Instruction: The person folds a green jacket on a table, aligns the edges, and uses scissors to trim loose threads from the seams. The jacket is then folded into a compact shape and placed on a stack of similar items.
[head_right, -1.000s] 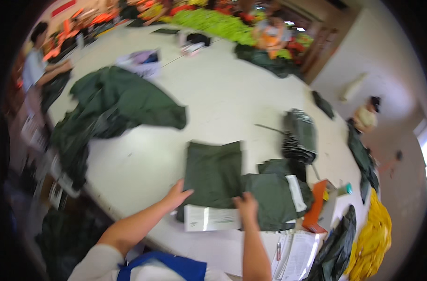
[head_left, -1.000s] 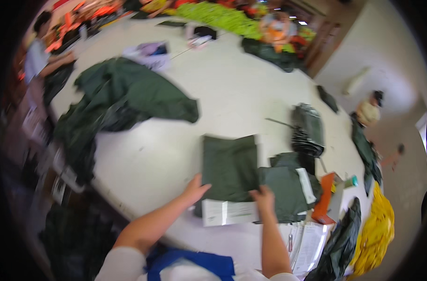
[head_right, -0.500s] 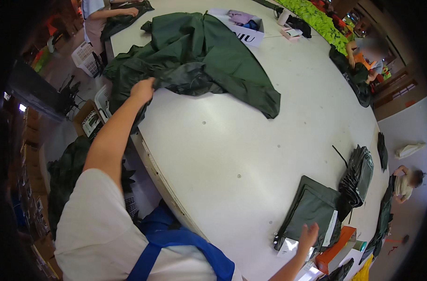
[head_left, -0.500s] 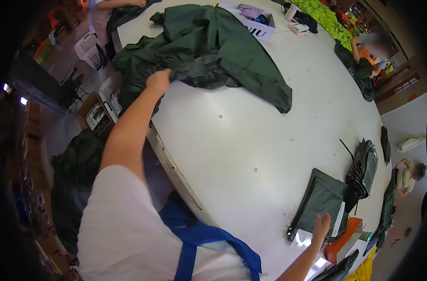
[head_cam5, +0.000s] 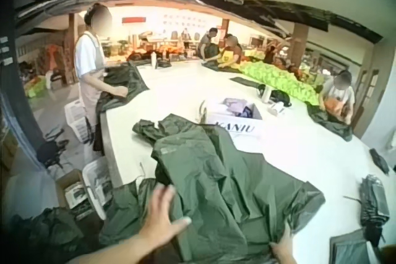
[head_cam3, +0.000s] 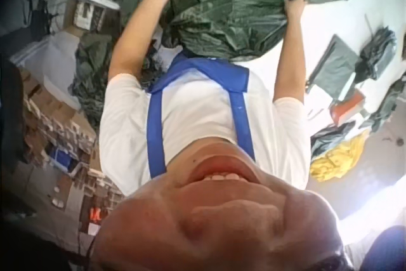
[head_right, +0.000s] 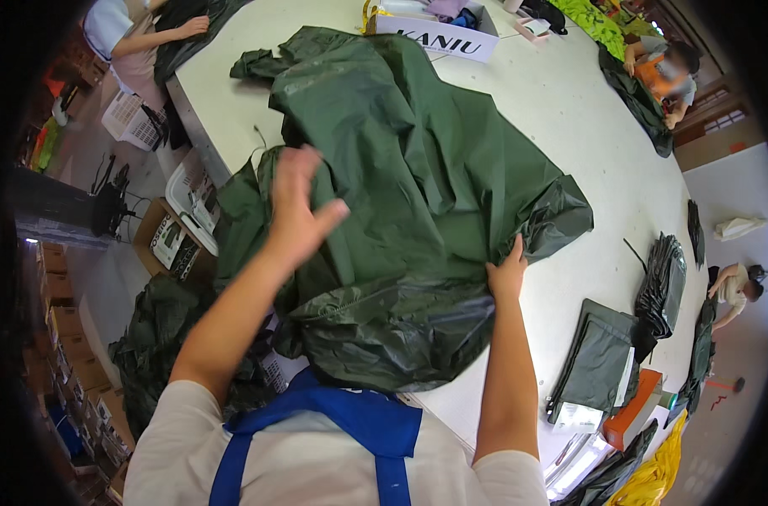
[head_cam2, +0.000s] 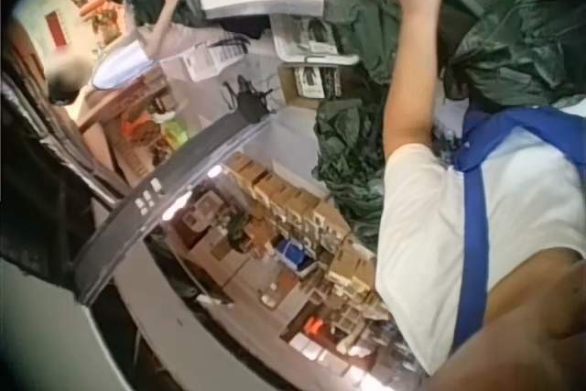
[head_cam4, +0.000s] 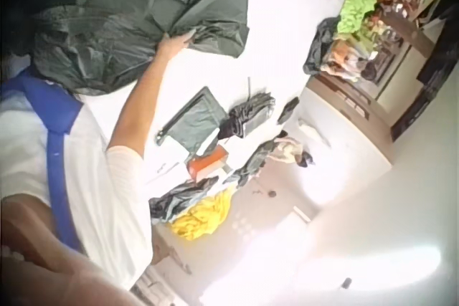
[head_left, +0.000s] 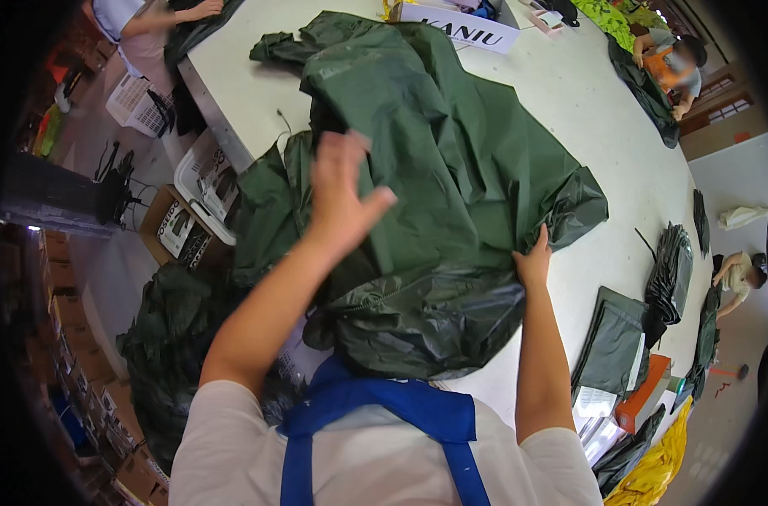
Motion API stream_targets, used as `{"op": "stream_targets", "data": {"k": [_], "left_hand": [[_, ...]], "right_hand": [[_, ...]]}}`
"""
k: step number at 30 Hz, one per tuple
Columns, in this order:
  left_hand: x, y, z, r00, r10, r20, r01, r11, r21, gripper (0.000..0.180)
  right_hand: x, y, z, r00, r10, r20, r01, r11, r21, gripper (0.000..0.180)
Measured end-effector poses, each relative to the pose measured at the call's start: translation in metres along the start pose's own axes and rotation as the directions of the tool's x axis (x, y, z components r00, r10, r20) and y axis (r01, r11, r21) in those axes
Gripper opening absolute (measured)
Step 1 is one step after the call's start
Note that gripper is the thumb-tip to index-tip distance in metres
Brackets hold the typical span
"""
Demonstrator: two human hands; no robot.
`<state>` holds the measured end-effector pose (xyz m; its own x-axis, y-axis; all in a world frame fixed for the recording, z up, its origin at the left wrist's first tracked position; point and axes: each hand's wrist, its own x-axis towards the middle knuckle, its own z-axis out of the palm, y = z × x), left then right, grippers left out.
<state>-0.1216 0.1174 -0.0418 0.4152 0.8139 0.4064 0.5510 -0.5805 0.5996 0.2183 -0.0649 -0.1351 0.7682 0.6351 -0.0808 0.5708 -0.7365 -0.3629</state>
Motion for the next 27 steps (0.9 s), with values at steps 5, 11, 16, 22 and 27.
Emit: {"op": "stream_targets", "data": {"k": [5,11,16,22,27], "left_hand": [[0.084,-0.105,0.004,0.730,-0.677,-0.093,0.602,0.702,-0.381,0.120],[0.062,-0.047,0.067,0.883,-0.007,0.469,0.024,0.999,-0.031,0.027],[-0.002,0.017,0.062,0.697,0.254,0.671,0.007,0.933,-0.360,0.016],[0.060,-0.043,0.072,0.867,-0.451,0.213,0.483,0.866,-0.130,0.107],[0.080,-0.026,0.098,0.764,-0.253,0.593,0.506,0.806,-0.308,0.082]], "right_hand": [[-0.010,0.075,-0.041,0.991,-0.131,0.005,0.130,0.975,-0.178,0.065],[0.007,0.212,-0.073,0.935,0.255,-0.246,-0.282,0.956,-0.079,0.054],[-0.025,0.174,-0.060,0.913,0.295,-0.281,-0.268,0.954,0.131,0.098],[-0.169,0.119,-0.020,0.923,0.318,-0.218,-0.298,0.947,0.122,0.118],[-0.127,0.109,-0.038,0.972,0.207,-0.108,-0.173,0.950,0.261,0.070]]}}
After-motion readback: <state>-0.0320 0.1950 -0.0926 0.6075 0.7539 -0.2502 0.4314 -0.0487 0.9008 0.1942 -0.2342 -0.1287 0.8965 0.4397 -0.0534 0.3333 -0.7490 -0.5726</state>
